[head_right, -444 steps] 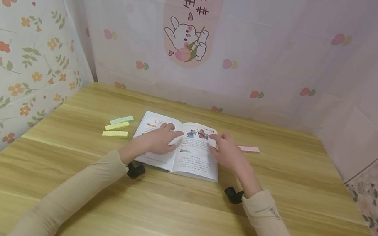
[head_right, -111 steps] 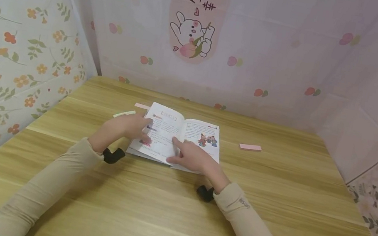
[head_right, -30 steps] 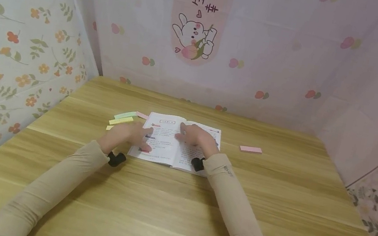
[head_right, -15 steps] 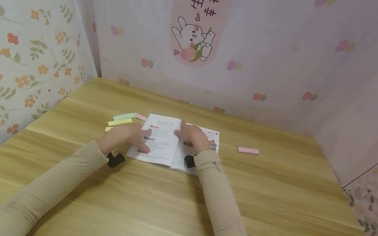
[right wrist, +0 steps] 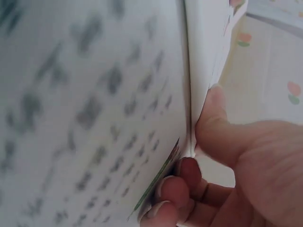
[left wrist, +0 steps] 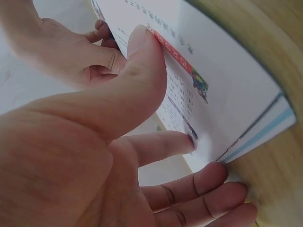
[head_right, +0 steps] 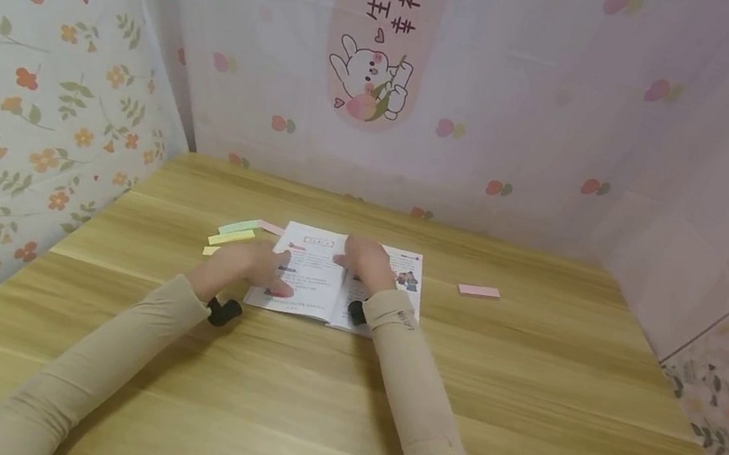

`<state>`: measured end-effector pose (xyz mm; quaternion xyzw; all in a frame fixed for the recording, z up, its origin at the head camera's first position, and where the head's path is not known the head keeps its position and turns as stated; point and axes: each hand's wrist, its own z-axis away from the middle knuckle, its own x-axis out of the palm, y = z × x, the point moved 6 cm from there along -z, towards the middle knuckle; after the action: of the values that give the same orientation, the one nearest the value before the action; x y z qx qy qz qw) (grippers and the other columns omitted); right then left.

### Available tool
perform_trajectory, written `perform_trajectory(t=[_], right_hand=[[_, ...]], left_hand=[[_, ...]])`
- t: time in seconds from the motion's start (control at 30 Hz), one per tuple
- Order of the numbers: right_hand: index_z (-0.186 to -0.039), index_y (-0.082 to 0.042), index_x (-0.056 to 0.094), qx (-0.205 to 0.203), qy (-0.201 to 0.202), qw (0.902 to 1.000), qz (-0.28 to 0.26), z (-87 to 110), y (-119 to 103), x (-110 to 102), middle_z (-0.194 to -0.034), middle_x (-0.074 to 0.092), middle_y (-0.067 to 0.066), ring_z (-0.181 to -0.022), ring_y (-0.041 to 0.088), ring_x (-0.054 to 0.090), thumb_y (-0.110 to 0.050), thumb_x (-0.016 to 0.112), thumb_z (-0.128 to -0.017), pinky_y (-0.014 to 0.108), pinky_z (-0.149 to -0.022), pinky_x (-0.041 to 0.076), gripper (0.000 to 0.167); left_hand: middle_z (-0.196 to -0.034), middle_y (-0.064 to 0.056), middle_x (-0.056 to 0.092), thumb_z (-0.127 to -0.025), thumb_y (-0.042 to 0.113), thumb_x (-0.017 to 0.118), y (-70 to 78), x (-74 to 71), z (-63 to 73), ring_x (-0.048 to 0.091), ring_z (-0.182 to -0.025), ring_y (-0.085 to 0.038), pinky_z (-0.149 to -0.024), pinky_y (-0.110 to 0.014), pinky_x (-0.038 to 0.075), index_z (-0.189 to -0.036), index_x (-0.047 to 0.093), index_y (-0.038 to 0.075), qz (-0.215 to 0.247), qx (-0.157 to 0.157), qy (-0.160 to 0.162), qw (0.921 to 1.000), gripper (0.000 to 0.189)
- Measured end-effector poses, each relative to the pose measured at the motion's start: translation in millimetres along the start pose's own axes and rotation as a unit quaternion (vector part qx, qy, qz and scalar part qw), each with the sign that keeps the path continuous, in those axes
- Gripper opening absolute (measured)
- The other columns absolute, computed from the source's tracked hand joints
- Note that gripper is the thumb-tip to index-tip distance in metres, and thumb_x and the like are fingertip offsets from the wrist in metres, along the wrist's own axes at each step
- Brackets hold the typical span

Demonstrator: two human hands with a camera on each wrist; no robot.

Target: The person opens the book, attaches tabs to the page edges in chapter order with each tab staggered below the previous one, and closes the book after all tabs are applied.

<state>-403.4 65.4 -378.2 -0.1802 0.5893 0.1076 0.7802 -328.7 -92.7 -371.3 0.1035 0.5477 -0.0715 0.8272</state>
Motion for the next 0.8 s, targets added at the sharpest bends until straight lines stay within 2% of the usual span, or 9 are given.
perform_trajectory(t=[0.1, 0.3, 0.37, 0.43, 0.5, 0.57, 0.63, 0.7, 0.8], right_hand=[[-0.150, 0.003, 0.040, 0.004, -0.012, 0.9999, 0.004, 1.7, -1.6, -0.2, -0.136, 0.057, 0.024, -0.114, 0.033, 0.058, -0.035, 0.053, -0.105, 0.044, -0.103, 0.045, 0.060], [-0.160, 0.000, 0.002, 0.027, -0.107, 0.9938, -0.007, 6.2, -0.2, 3.7, -0.162, 0.024, 0.023, -0.148, 0.037, 0.028, -0.056, 0.057, -0.098, 0.047, -0.120, 0.024, 0.100], [-0.157, 0.003, 0.020, 0.011, -0.099, 0.9950, 0.005, 7.0, -3.1, 0.8, -0.151, 0.043, 0.025, -0.139, 0.034, 0.043, -0.056, 0.062, -0.096, 0.044, -0.116, 0.032, 0.095], [-0.139, 0.003, 0.048, -0.003, -0.078, 0.9969, 0.012, 7.3, -5.9, -1.9, -0.126, 0.060, 0.020, -0.115, 0.029, 0.058, -0.052, 0.066, -0.095, 0.038, -0.102, 0.044, 0.073], [-0.113, -0.001, 0.060, -0.012, -0.057, 0.9982, 0.012, 7.9, -8.3, -4.0, -0.102, 0.060, 0.013, -0.092, 0.024, 0.056, -0.047, 0.070, -0.093, 0.035, -0.086, 0.048, 0.051], [-0.100, -0.004, 0.060, -0.018, -0.053, 0.9982, 0.022, 8.9, -9.4, -4.5, -0.096, 0.058, 0.010, -0.086, 0.023, 0.053, -0.045, 0.072, -0.092, 0.034, -0.080, 0.047, 0.044], [-0.120, -0.002, 0.062, -0.014, -0.068, 0.9972, 0.027, 11.2, -8.2, -3.6, -0.116, 0.063, 0.014, -0.103, 0.026, 0.058, -0.047, 0.073, -0.090, 0.037, -0.092, 0.048, 0.055], [-0.145, -0.002, 0.048, -0.007, -0.088, 0.9956, 0.031, 14.6, -6.4, -2.2, -0.142, 0.054, 0.017, -0.128, 0.030, 0.052, -0.050, 0.074, -0.089, 0.043, -0.108, 0.041, 0.078], [-0.157, -0.002, 0.029, -0.006, -0.095, 0.9951, 0.028, 18.5, -4.5, -0.6, -0.157, 0.040, 0.017, -0.144, 0.033, 0.037, -0.051, 0.076, -0.086, 0.047, -0.117, 0.031, 0.098]], left_hand=[[-0.144, -0.029, 0.048, -0.095, 0.056, 0.062, 1.4, 1.5, -1.1, 0.050, -0.129, -0.038, -0.107, -0.047, 0.042, -0.151, 0.040, -0.003, -0.002, -0.002, 0.005, 1.0000, 0.084], [-0.142, -0.029, 0.049, -0.095, 0.056, 0.063, 3.3, 2.5, -1.8, 0.051, -0.128, -0.037, -0.108, -0.046, 0.043, -0.147, 0.043, -0.006, -0.015, -0.007, 0.017, 0.9997, 0.084], [-0.142, -0.029, 0.049, -0.095, 0.057, 0.062, 3.0, 2.3, -2.5, 0.051, -0.127, -0.037, -0.107, -0.046, 0.043, -0.147, 0.043, -0.006, -0.019, -0.008, 0.017, 0.9996, 0.084], [-0.143, -0.029, 0.048, -0.095, 0.057, 0.062, 3.0, 1.9, -2.6, 0.050, -0.128, -0.037, -0.107, -0.046, 0.043, -0.148, 0.042, -0.006, -0.020, -0.008, 0.014, 0.9997, 0.085], [-0.144, -0.029, 0.047, -0.095, 0.058, 0.062, 3.1, 1.5, -2.8, 0.050, -0.128, -0.037, -0.108, -0.046, 0.043, -0.149, 0.040, -0.005, -0.021, -0.010, 0.011, 0.9997, 0.086], [-0.144, -0.029, 0.046, -0.094, 0.058, 0.063, 3.2, 1.7, -2.8, 0.050, -0.127, -0.037, -0.108, -0.046, 0.042, -0.150, 0.040, -0.005, -0.015, -0.015, 0.009, 0.9997, 0.087], [-0.145, -0.029, 0.046, -0.093, 0.057, 0.064, 3.3, 2.6, -3.0, 0.050, -0.126, -0.036, -0.108, -0.046, 0.042, -0.150, 0.040, -0.004, -0.008, -0.021, 0.007, 0.9997, 0.087], [-0.144, -0.029, 0.046, -0.093, 0.057, 0.065, 3.3, 3.4, -3.2, 0.051, -0.125, -0.036, -0.107, -0.046, 0.043, -0.149, 0.041, -0.004, 0.000, -0.025, 0.010, 0.9996, 0.087], [-0.144, -0.028, 0.047, -0.092, 0.057, 0.066, 3.9, 4.3, -3.4, 0.051, -0.125, -0.036, -0.108, -0.046, 0.042, -0.149, 0.041, -0.004, 0.005, -0.028, 0.010, 0.9995, 0.087]])
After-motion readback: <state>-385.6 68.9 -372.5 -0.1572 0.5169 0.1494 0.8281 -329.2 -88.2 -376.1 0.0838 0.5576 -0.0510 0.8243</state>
